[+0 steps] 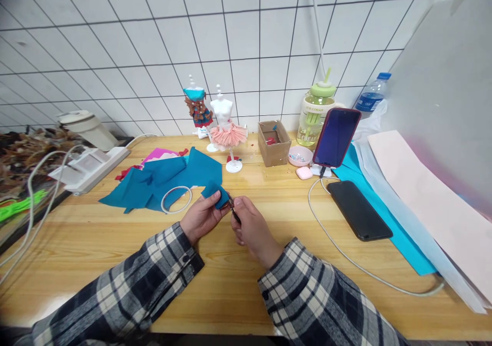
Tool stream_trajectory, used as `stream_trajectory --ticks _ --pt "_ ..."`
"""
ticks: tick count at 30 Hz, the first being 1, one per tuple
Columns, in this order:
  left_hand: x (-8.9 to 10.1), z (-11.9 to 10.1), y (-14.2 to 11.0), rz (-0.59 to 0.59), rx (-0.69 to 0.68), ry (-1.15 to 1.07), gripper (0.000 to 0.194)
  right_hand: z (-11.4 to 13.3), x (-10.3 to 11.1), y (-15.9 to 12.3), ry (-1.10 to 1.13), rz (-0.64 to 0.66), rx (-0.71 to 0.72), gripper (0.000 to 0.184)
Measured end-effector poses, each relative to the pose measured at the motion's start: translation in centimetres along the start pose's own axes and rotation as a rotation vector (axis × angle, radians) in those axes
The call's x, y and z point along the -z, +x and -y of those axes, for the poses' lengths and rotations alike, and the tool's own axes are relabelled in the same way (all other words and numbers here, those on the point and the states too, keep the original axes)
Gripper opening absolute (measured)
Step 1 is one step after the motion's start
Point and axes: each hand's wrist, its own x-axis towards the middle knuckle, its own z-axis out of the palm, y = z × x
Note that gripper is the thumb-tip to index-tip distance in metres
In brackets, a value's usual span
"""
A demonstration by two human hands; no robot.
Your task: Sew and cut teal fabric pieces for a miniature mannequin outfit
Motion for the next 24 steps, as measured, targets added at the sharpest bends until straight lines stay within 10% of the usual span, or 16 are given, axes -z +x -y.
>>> stream_trajectory --ticks 24 --pt "-0.25 0.19 -0.23 0.017 0.027 0.095 0.017 0.08 0.08 -0.05 0.016 -0.009 0.02 0.033"
